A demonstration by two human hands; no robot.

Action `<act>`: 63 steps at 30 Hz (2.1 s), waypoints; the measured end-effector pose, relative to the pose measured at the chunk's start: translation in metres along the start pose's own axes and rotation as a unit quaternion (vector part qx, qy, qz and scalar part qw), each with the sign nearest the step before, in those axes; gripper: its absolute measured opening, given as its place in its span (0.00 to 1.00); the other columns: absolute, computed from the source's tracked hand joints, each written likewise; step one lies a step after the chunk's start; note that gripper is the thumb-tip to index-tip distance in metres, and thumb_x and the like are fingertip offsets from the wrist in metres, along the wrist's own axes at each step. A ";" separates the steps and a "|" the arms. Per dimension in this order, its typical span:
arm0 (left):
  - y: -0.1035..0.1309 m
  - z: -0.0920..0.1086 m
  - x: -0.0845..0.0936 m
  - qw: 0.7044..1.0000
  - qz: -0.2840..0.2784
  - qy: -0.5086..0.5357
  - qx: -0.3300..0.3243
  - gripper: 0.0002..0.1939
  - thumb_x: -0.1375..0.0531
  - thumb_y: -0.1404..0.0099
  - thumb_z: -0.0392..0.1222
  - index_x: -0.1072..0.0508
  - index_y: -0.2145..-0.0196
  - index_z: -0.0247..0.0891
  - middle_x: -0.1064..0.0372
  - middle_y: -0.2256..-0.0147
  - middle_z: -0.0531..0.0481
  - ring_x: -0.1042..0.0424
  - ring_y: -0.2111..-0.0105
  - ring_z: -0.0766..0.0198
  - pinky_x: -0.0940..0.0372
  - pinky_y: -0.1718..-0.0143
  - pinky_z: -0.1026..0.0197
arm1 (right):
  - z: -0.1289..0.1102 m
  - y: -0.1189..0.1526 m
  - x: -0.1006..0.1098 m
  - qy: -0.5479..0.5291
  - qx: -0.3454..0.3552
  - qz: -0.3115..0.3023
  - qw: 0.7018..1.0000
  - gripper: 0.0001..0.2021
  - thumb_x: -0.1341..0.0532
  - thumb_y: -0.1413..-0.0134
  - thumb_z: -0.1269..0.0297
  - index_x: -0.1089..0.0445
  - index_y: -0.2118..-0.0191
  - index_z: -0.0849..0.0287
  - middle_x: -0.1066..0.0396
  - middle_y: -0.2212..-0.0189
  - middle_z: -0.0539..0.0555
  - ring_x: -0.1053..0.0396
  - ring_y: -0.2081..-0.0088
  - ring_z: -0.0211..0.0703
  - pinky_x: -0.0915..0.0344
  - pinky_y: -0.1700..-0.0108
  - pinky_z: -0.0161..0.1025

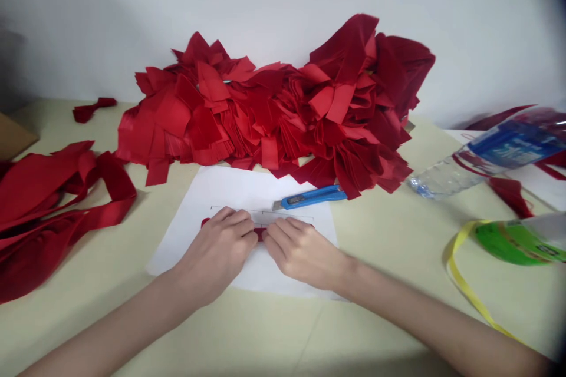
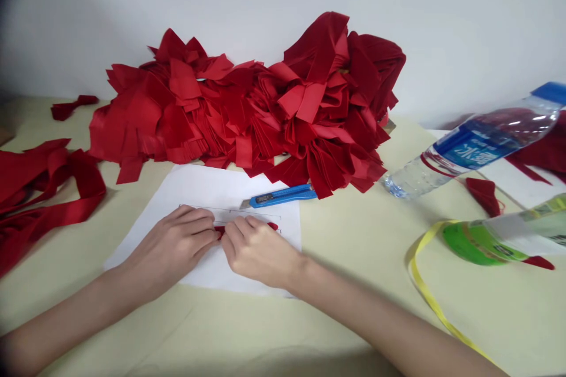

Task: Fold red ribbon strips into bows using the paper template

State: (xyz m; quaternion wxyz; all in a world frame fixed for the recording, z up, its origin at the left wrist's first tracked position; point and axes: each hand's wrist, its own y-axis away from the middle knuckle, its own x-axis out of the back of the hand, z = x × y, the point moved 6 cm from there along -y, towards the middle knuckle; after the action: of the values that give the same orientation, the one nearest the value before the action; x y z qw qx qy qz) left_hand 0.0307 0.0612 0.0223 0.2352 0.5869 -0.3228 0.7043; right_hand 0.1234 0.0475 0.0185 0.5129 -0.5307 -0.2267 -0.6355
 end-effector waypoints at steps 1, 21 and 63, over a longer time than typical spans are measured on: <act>0.000 -0.001 0.000 1.000 0.006 0.001 0.002 0.12 0.48 0.36 0.29 0.28 0.73 0.35 0.31 0.74 0.50 0.33 0.66 0.59 0.41 0.64 0.55 | 0.000 0.000 -0.001 0.002 0.001 0.006 1.000 0.10 0.50 0.46 0.80 0.36 0.72 0.64 0.37 0.77 0.54 0.39 0.73 0.42 0.44 0.72 0.38; -0.014 -0.007 0.015 0.995 -0.025 0.095 -0.006 0.12 0.48 0.40 0.30 0.34 0.79 0.38 0.36 0.79 0.54 0.36 0.65 0.62 0.44 0.61 0.57 | 0.037 -0.006 0.004 -0.314 -0.148 -0.096 0.933 0.06 0.44 0.44 0.70 0.30 0.64 0.62 0.31 0.69 0.51 0.35 0.68 0.37 0.39 0.67 0.34; 0.022 0.025 -0.002 0.993 0.067 -0.050 -0.087 0.13 0.50 0.38 0.23 0.32 0.74 0.34 0.34 0.71 0.47 0.37 0.58 0.54 0.42 0.63 0.52 | 0.004 0.014 0.010 -0.123 0.022 0.041 0.991 0.09 0.46 0.41 0.70 0.34 0.72 0.61 0.34 0.73 0.50 0.40 0.68 0.39 0.43 0.64 0.38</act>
State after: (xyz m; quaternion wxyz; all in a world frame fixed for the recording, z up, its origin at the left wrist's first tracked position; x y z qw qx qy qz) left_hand 0.0324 0.0284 0.0190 0.2212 0.5756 -0.4323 0.6580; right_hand 0.1388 0.0417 0.0253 0.5182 -0.6019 -0.2801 -0.5392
